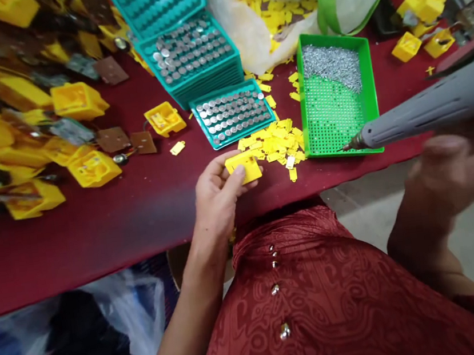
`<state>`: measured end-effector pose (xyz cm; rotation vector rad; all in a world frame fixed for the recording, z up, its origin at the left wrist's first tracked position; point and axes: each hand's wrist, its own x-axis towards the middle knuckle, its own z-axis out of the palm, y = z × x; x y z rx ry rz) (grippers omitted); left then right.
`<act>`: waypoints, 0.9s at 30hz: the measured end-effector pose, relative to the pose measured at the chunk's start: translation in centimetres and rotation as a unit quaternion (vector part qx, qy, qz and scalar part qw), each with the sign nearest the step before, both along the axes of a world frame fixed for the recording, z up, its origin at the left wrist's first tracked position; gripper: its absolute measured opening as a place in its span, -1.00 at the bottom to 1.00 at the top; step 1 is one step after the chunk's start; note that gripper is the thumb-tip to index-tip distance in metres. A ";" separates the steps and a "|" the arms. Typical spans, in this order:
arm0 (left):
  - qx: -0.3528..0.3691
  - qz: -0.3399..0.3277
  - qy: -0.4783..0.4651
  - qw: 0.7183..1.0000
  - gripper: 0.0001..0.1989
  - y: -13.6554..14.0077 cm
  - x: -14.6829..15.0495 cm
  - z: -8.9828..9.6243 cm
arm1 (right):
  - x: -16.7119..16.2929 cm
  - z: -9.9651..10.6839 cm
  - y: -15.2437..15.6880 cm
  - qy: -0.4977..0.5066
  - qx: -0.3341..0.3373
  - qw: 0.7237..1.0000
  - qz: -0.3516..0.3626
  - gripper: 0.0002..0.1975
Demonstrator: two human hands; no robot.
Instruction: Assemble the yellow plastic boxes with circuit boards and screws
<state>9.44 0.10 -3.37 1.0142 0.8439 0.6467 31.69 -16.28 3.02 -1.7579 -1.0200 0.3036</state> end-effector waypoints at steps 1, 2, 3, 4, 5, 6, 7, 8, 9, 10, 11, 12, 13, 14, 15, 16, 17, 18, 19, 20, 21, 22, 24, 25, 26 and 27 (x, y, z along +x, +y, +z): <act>-0.003 -0.001 -0.001 1.000 -0.49 -0.1 0.4 -0.1 | 0.5 0.1 0.8 -0.018 0.031 0.999 -0.010 -0.33; -0.006 -0.004 0.000 1.000 -0.49 -0.3 0.7 -0.1 | 0.8 0.2 1.6 -0.038 0.074 0.996 -0.019 -0.35; -0.008 -0.008 0.001 1.000 -0.49 -0.4 1.0 -0.2 | 1.0 0.3 2.5 -0.052 0.125 0.991 -0.022 -0.38; -0.009 -0.014 0.003 1.000 -0.49 -0.5 1.2 -0.3 | 1.1 0.3 3.2 -0.056 0.180 0.982 -0.017 -0.42; -0.011 -0.020 0.006 1.000 -0.49 -0.5 1.5 -0.3 | 1.2 0.2 4.0 -0.048 0.229 0.972 -0.005 -0.47; -0.011 -0.025 0.008 1.000 -0.49 -0.6 1.6 -0.4 | 1.3 0.1 4.7 -0.031 0.268 0.963 0.012 -0.51; -0.011 -0.029 0.011 0.999 -0.48 -0.5 1.7 -0.5 | 1.3 -0.1 5.4 -0.009 0.295 0.955 0.028 -0.54; -0.010 -0.031 0.015 0.999 -0.47 -0.5 1.8 -0.6 | 1.4 -0.4 6.1 0.007 0.314 0.949 0.038 -0.54; -0.007 -0.030 0.019 0.999 -0.47 -0.5 1.9 -0.7 | 1.6 -0.8 6.7 0.012 0.326 0.945 0.039 -0.53; -0.003 -0.028 0.024 0.999 -0.47 -0.4 1.9 -0.7 | 1.8 -1.1 7.3 0.007 0.330 0.943 0.027 -0.52; 0.002 -0.025 0.028 0.999 -0.47 -0.4 1.9 -0.8 | 2.2 -1.5 7.9 -0.004 0.328 0.945 0.005 -0.51; 0.005 -0.023 0.031 0.999 -0.48 -0.4 1.9 -0.8 | 2.5 -1.8 8.4 -0.019 0.326 0.945 -0.022 -0.49; 0.006 -0.022 0.034 0.999 -0.49 -0.4 1.9 -0.8 | 2.9 -2.1 8.8 -0.033 0.321 0.945 -0.048 -0.48; 0.005 -0.021 0.036 0.999 -0.49 -0.4 1.9 -0.7 | 3.3 -2.3 9.2 -0.044 0.319 0.944 -0.070 -0.47; 0.003 -0.019 0.037 0.999 -0.49 -0.4 1.8 -0.6 | 3.8 -2.5 9.5 -0.049 0.323 0.941 -0.085 -0.46; -0.001 -0.016 0.038 0.999 -0.49 -0.4 1.9 -0.5 | 4.1 -2.6 9.7 -0.052 0.337 0.935 -0.095 -0.45; -0.004 -0.010 0.039 0.999 -0.49 -0.5 1.9 -0.4 | 4.5 -2.6 9.8 -0.054 0.353 0.929 -0.099 -0.44; -0.007 -0.004 0.041 0.999 -0.49 -0.5 1.9 -0.3 | 4.7 -2.6 9.9 -0.056 0.363 0.925 -0.101 -0.45; -0.009 0.000 0.042 0.999 -0.49 -0.6 1.9 -0.2 | 5.0 -2.6 9.9 -0.060 0.368 0.922 -0.102 -0.46; -0.011 0.001 0.044 0.999 -0.49 -0.6 2.0 0.0 | 5.1 -2.6 9.9 -0.066 0.366 0.922 -0.105 -0.47; -0.011 -0.001 0.046 0.999 -0.48 -0.6 2.0 0.1 | 5.2 -2.6 9.9 -0.071 0.357 0.925 -0.109 -0.47; -0.010 -0.004 0.048 0.999 -0.48 -0.6 2.0 0.1 | 5.3 -2.7 9.9 -0.076 0.341 0.930 -0.113 -0.46; -0.006 -0.009 0.049 0.999 -0.48 -0.6 2.1 0.3 | 5.3 -2.9 9.8 -0.080 0.309 0.940 -0.125 -0.40; -0.005 -0.011 0.050 0.999 -0.48 -0.6 2.1 0.3 | 5.3 -3.0 9.8 -0.079 0.301 0.941 -0.130 -0.39; -0.005 -0.012 0.051 0.999 -0.48 -0.6 2.1 0.3 | 5.2 -3.1 9.8 -0.078 0.295 0.943 -0.135 -0.39; -0.005 -0.012 0.054 0.998 -0.48 -0.6 2.1 0.3 | 5.1 -3.1 9.7 -0.080 0.290 0.944 -0.139 -0.39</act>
